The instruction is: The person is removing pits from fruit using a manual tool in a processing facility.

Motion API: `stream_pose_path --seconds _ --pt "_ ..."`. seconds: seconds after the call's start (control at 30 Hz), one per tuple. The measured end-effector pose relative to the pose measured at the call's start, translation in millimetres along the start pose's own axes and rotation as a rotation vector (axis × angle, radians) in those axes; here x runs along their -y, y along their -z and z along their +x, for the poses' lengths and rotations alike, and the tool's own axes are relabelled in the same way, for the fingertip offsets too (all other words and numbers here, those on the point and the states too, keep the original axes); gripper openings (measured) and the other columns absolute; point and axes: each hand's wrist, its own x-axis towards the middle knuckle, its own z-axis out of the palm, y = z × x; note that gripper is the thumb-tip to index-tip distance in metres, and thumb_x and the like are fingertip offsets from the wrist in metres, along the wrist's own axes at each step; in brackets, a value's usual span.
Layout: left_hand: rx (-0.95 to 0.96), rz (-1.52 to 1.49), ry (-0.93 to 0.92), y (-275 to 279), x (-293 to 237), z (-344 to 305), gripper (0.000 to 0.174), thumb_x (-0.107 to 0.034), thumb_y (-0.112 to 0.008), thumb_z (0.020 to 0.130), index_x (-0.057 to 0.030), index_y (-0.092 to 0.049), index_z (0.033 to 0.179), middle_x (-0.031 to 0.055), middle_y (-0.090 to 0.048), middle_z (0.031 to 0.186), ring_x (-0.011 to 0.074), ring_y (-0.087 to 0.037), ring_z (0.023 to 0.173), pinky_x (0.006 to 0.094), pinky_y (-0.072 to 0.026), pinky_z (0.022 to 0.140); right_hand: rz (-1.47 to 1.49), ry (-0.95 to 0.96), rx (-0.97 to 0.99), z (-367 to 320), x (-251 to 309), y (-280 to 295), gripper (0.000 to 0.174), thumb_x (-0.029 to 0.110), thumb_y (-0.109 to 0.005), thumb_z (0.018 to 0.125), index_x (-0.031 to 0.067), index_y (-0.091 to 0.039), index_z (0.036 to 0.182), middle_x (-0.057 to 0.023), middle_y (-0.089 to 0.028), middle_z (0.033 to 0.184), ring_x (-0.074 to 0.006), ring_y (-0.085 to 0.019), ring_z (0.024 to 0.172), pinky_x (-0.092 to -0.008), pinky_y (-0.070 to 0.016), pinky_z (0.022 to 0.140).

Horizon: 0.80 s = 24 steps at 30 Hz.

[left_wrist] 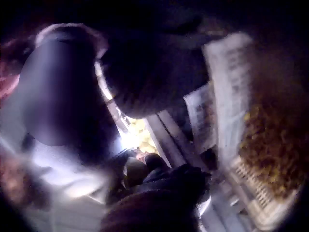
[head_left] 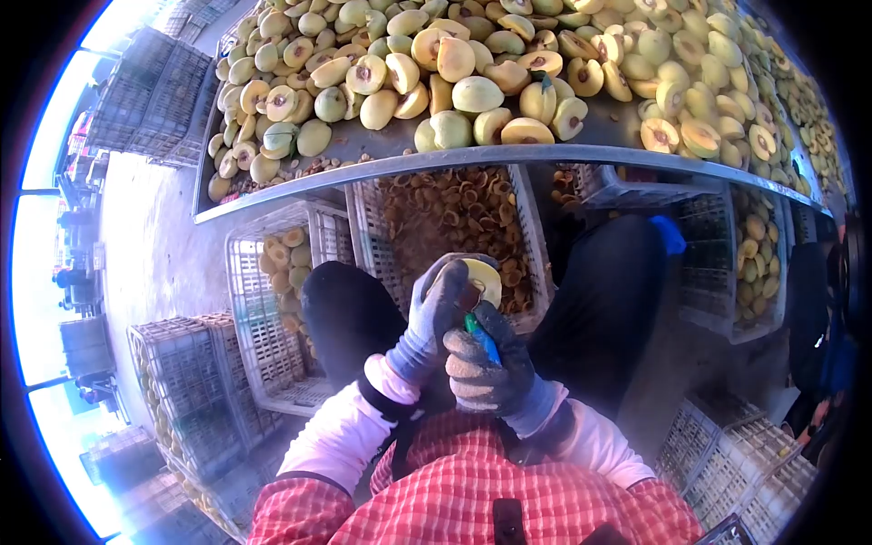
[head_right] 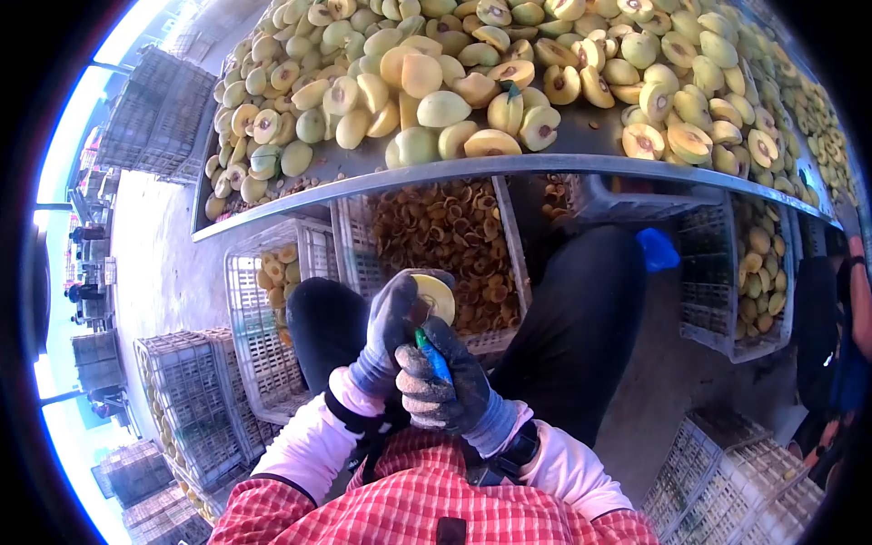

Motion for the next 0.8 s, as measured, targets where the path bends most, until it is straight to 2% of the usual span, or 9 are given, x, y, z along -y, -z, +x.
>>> stream_pose_path --seconds 0.07,0.1,0.17,0.2,0.33,0.47,0.6,0.77,0.8 --pt "-0.099 -0.626 0.106 -2 11 -8 0.035 -0.031 -0.054 0.096 0.0 -0.058 0.113 0.006 -0.062 0.092 0.0146 -0.059 0.084 0.0278 -0.0493 0.078 -0.092 -0.005 0.111 1 5 9 0.052 0.06 -0.038 0.095 0.0109 -0.047 0.079 0.0003 -0.042 0.055 -0.0102 -0.04 0.041 -0.0231 -0.0337 0.035" --pt "-0.219 -0.019 -0.205 11 30 -11 0.036 -0.034 -0.056 0.095 -0.0018 -0.057 0.111 0.0075 -0.062 0.094 0.0173 -0.06 0.086 0.0298 -0.0504 0.08 -0.105 -0.008 0.126 1 7 6 0.052 0.059 -0.04 0.094 0.0105 -0.047 0.08 0.0001 -0.042 0.056 -0.0105 -0.04 0.042 -0.0227 -0.0335 0.035" --pt "-0.501 -0.388 -0.127 44 24 -15 0.035 -0.036 -0.05 0.098 -0.0037 -0.057 0.109 0.0078 -0.062 0.101 0.0172 -0.06 0.091 0.0289 -0.0485 0.085 -0.128 -0.025 0.021 -1 12 11 0.051 0.059 -0.039 0.094 0.0114 -0.045 0.079 0.0002 -0.042 0.057 -0.0114 -0.041 0.044 -0.0238 -0.0334 0.038" --pt "-0.499 -0.277 -0.41 88 32 -19 0.037 -0.037 -0.053 0.096 -0.0017 -0.057 0.108 0.009 -0.062 0.101 0.0182 -0.06 0.095 0.031 -0.0511 0.081 -0.144 -0.023 -0.032 -2 13 15 0.051 0.06 -0.038 0.094 0.0119 -0.044 0.078 0.0003 -0.042 0.058 -0.0118 -0.041 0.045 -0.0243 -0.0334 0.039" --pt "-1.041 0.765 -0.433 229 -12 -31 0.041 -0.008 -0.066 0.088 0.0028 -0.051 0.123 0.0138 -0.06 0.108 0.0159 -0.06 0.092 0.0255 -0.0524 0.076 -0.27 0.004 -0.192 -2 14 28 0.049 0.056 -0.043 0.094 0.0086 -0.055 0.098 -0.0012 -0.046 0.063 -0.0108 -0.04 0.047 -0.0224 -0.033 0.041" --pt "-0.744 1.03 -0.497 108 -66 12 0.044 -0.01 -0.069 0.085 -0.0006 -0.053 0.125 0.0088 -0.059 0.111 0.0122 -0.058 0.092 0.0255 -0.0498 0.078 -0.216 0.04 -0.393 10 16 15 0.041 0.045 -0.047 0.097 0.0065 -0.056 0.109 -0.0019 -0.055 0.07 -0.0113 -0.053 0.055 -0.0232 -0.0454 0.048" --pt "-0.421 1.547 -0.379 1 -111 101 0.049 -0.04 -0.068 0.084 0.0002 -0.059 0.11 0.0147 -0.066 0.099 0.0276 -0.065 0.09 0.035 -0.0512 0.08 -0.489 0.084 -0.337 9 21 40 0.039 0.043 -0.052 0.095 0.0077 -0.055 0.112 -0.0043 -0.063 0.084 -0.0119 -0.061 0.067 -0.0242 -0.0496 0.054" --pt "-0.047 1.814 -0.121 8 -111 194 0.06 -0.053 -0.07 0.076 -0.001 -0.058 0.104 0.0195 -0.064 0.099 0.0349 -0.062 0.095 0.0416 -0.0498 0.082 -0.428 0.274 -0.65 10 30 17 0.036 0.042 -0.052 0.095 0.008 -0.058 0.104 -0.0022 -0.061 0.069 -0.0129 -0.058 0.054 -0.0245 -0.048 0.051" --pt "-0.004 1.839 -0.311 21 -108 191 0.06 -0.052 -0.071 0.075 -0.0029 -0.058 0.107 0.0194 -0.062 0.101 0.0345 -0.062 0.096 0.0414 -0.0502 0.081 -0.437 0.341 -0.701 11 32 16 0.036 0.043 -0.052 0.095 0.0079 -0.059 0.103 -0.0018 -0.06 0.067 -0.013 -0.057 0.052 -0.0247 -0.0475 0.05"
